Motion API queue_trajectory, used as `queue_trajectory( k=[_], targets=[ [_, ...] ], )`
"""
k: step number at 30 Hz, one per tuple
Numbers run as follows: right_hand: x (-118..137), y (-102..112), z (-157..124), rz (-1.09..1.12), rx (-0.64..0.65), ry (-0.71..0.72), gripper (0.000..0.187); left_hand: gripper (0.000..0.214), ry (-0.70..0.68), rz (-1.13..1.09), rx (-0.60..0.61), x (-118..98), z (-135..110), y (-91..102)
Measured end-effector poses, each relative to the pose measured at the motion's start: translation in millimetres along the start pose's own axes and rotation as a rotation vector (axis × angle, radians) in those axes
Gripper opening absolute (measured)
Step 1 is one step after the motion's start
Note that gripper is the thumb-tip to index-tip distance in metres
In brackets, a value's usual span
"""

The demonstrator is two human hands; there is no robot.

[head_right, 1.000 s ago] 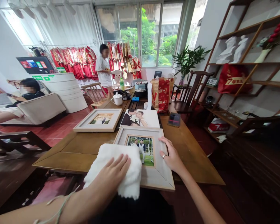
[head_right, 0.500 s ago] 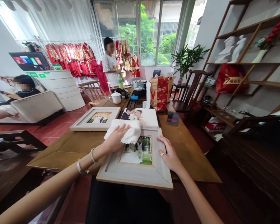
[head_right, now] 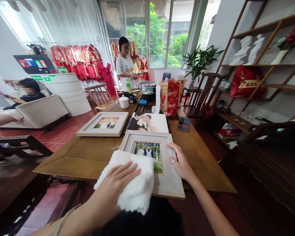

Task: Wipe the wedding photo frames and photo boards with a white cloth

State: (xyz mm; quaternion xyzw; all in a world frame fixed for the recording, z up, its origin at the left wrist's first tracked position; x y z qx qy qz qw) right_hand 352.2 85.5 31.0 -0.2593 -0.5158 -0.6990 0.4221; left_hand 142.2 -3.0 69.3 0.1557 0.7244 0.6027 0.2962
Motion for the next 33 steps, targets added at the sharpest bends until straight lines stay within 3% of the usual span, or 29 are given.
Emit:
queue_trajectory(
  k=[3, 10, 15, 18, 23, 28, 30, 33],
  targets=[
    [1, 0, 0, -0.015, -0.001, 0.014, 0.043, 0.087, -0.017, 0.006, -0.118, 19, 25, 14.4],
    [-2, -3, 0, -0.018, 0.028, 0.024, 0.045, 0.082, -0.021, 0.157, -0.205, 58, 97, 37.4],
    [-3, -5, 0, -0.011, 0.032, 0.022, 0.044, 0.080, 0.028, 0.168, -0.241, 67, 117, 39.0],
    [-3, -5, 0, -0.011, 0.013, 0.010, 0.044, 0.077, 0.017, 0.169, -0.152, 50, 100, 23.6],
    [-3, -5, 2, -0.015, 0.003, -0.009, 0.043, 0.083, -0.047, 0.131, 0.040, 7, 32, 2.6],
    [-4, -6, 2, -0.009, 0.014, -0.017, 0.042, 0.095, 0.016, 0.048, 0.261, -5, -22, -17.7],
    [-3, -6, 2, -0.005, 0.019, -0.011, 0.043, 0.098, 0.022, 0.046, 0.260, -5, -26, -19.6],
    [-2, -7, 1, 0.002, 0.023, 0.002, 0.043, 0.096, 0.011, 0.051, 0.133, -1, -14, -11.1]
  ],
)
Point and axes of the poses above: each hand's wrist, its own z-axis towards the middle knuckle, its own y-axis out of the back of the hand, x = y × z, the point moved 10 cm from there along z, towards the middle knuckle, and after that the axes turned 1 degree about x, right-handed, at the moved point
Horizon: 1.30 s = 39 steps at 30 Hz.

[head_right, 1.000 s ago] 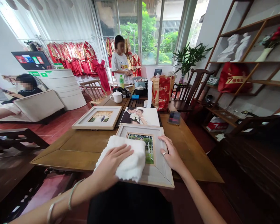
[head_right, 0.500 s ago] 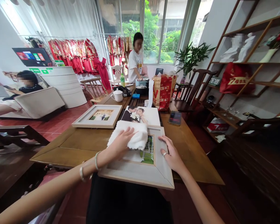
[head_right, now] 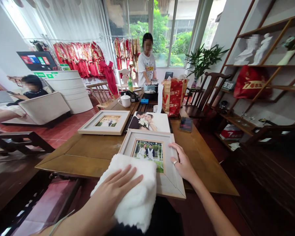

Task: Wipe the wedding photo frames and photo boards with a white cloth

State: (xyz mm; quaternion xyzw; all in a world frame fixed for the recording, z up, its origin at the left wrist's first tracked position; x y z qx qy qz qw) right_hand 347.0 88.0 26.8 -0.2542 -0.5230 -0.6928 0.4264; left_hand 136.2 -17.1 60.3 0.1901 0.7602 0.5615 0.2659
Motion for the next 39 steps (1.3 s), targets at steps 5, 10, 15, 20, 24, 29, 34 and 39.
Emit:
queue_trajectory(
  k=[5, 10, 15, 20, 24, 29, 34, 39],
  targets=[
    [0, -2, 0, -0.003, 0.017, 0.017, 0.044, 0.089, -0.009, 0.101, -0.181, 19, 46, 19.0],
    [2, -1, 0, 0.001, 0.004, 0.034, 0.044, 0.072, 0.061, 0.250, -0.341, 46, 97, 43.2],
    [1, -2, 0, 0.002, 0.006, 0.027, 0.046, 0.072, 0.084, 0.257, -0.410, 64, 132, 62.8],
    [1, 0, 1, -0.002, -0.013, 0.025, 0.046, 0.079, 0.057, 0.245, -0.284, 51, 129, 53.2],
    [0, 1, 1, -0.018, -0.023, 0.013, 0.044, 0.077, -0.030, 0.284, -0.153, 13, 88, 26.9],
    [0, 2, 1, -0.012, -0.019, 0.007, 0.044, 0.083, -0.003, 0.225, -0.016, -16, 33, -4.3],
    [1, 3, 1, 0.006, -0.024, 0.005, 0.045, 0.094, 0.030, 0.128, 0.084, -26, 13, -20.5],
    [0, 1, -1, 0.003, 0.002, 0.011, 0.044, 0.081, 0.090, 0.160, -0.082, -2, 39, 0.6]
  ],
)
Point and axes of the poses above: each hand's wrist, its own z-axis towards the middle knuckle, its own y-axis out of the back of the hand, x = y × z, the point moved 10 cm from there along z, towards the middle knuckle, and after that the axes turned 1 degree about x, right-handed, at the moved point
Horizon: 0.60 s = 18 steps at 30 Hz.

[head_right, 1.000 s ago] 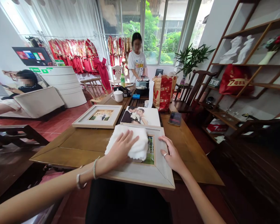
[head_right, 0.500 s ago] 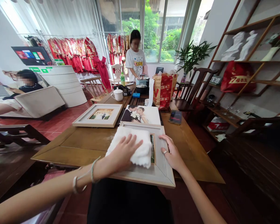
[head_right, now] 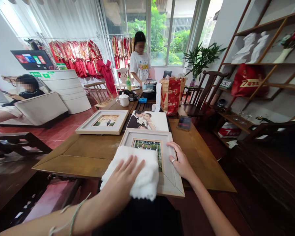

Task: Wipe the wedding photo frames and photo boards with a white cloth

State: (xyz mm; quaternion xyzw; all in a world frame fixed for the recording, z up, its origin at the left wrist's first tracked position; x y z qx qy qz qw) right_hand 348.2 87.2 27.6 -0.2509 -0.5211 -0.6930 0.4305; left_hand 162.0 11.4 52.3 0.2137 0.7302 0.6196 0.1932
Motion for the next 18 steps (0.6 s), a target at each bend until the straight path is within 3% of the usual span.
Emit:
queue_trajectory(
  k=[5, 11, 15, 18],
  targets=[
    [0, 1, 0, 0.005, -0.002, 0.023, 0.045, 0.078, 0.033, 0.023, -0.174, 28, 56, 20.4],
    [-2, 1, 2, -0.007, -0.007, 0.017, 0.047, 0.076, 0.014, 0.030, -0.254, 31, 110, 39.3],
    [-6, 1, 3, 0.010, -0.022, 0.007, 0.048, 0.075, -0.047, 0.003, -0.196, 23, 122, 38.0],
    [-9, 4, 3, 0.021, -0.055, 0.002, 0.047, 0.078, -0.133, -0.023, -0.075, 4, 106, 26.5]
  ],
)
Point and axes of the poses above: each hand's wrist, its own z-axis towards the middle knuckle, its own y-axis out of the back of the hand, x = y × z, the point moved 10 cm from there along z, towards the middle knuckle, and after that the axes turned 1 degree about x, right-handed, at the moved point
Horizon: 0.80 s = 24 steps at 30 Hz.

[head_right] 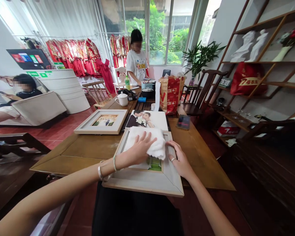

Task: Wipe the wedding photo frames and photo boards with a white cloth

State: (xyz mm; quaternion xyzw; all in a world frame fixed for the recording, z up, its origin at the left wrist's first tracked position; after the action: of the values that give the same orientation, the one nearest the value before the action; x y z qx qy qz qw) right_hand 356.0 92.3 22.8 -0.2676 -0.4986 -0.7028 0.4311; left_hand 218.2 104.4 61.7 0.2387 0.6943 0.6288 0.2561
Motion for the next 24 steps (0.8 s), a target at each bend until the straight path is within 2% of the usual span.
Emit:
queue_trajectory(
  k=[2, 7, 10, 13, 18, 21, 24],
  targets=[
    [0, 1, 0, 0.012, -0.011, 0.011, 0.046, 0.080, -0.067, -0.030, 0.064, -21, -22, -4.5],
    [5, 0, -1, 0.011, 0.008, 0.013, 0.039, 0.076, -0.167, -0.103, 0.162, -71, -88, -1.5],
    [6, 1, 0, 0.003, 0.004, -0.003, 0.034, 0.072, -0.196, -0.109, 0.207, -87, -106, -1.9],
    [6, 2, 0, 0.013, -0.008, -0.003, 0.034, 0.068, -0.145, -0.027, 0.158, -80, -97, -3.9],
    [0, 1, -3, 0.065, -0.014, -0.025, 0.043, 0.062, -0.002, 0.156, 0.035, -38, -53, -5.9],
    [-5, 3, -4, 0.089, -0.029, -0.046, 0.056, 0.061, -0.051, 0.221, -0.061, -20, -26, 2.1],
    [-6, 4, -3, 0.098, -0.028, -0.034, 0.061, 0.063, -0.192, 0.254, -0.149, -12, 0, 11.9]
  ],
)
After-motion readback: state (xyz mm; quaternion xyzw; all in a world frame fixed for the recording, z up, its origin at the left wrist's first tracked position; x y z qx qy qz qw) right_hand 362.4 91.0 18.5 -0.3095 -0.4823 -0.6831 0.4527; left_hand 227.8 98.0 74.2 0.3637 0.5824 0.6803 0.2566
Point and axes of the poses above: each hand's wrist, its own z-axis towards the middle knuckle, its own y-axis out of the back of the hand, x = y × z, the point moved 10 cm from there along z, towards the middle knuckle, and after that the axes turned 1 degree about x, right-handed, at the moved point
